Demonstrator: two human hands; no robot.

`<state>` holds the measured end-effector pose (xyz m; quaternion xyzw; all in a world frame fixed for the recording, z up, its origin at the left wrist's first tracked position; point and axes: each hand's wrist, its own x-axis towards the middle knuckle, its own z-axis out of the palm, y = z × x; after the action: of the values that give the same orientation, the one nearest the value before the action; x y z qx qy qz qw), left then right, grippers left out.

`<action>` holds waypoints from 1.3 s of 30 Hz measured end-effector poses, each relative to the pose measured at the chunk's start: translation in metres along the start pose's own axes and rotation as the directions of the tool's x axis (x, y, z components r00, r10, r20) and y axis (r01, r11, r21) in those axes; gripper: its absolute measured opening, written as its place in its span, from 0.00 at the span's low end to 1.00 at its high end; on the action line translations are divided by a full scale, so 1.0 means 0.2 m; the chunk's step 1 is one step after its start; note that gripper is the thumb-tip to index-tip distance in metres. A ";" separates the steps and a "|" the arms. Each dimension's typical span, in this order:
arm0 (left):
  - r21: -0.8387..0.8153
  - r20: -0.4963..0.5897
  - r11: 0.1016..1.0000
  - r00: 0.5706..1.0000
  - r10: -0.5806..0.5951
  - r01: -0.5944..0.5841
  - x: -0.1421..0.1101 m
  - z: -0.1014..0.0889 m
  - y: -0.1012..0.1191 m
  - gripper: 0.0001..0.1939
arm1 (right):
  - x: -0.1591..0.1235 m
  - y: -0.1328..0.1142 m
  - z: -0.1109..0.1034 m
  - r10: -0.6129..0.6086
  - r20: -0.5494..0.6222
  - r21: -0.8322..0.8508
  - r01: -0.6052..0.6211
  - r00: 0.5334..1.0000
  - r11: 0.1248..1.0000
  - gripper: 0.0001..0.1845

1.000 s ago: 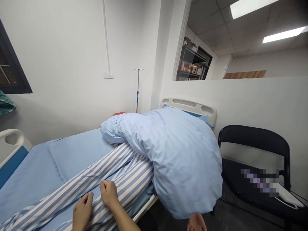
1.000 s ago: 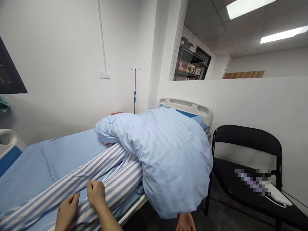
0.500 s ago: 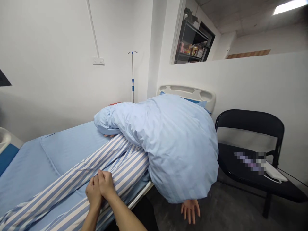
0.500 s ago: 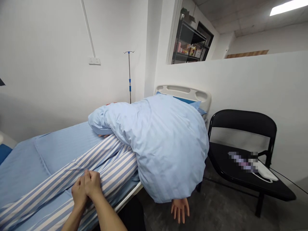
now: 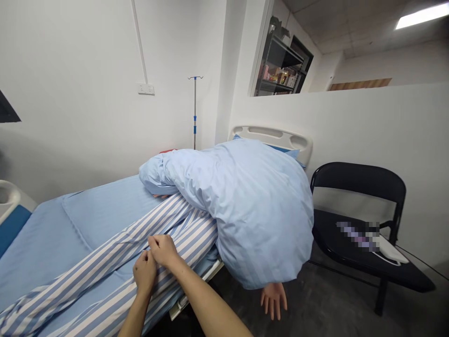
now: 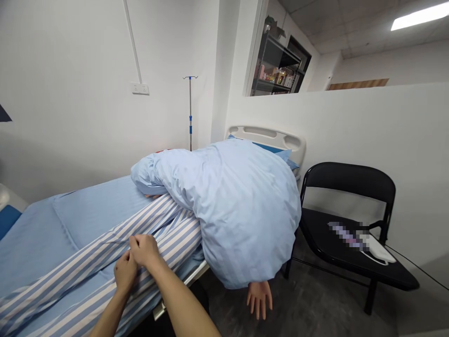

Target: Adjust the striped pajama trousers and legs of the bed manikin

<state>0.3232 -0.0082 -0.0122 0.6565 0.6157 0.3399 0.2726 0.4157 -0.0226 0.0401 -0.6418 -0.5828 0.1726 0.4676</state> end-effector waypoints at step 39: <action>0.088 0.037 0.996 0.999 0.009 -0.012 -0.03 0.20 0.27 0.17 | 0.15 0.24 -0.26 0.075 -0.081 0.059 -0.070 0.994 0.996 0.24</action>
<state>0.3881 -0.0159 0.0036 0.6771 0.6218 0.3017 0.2527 0.4911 -0.0098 0.0374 -0.6558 -0.5341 0.1792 0.5026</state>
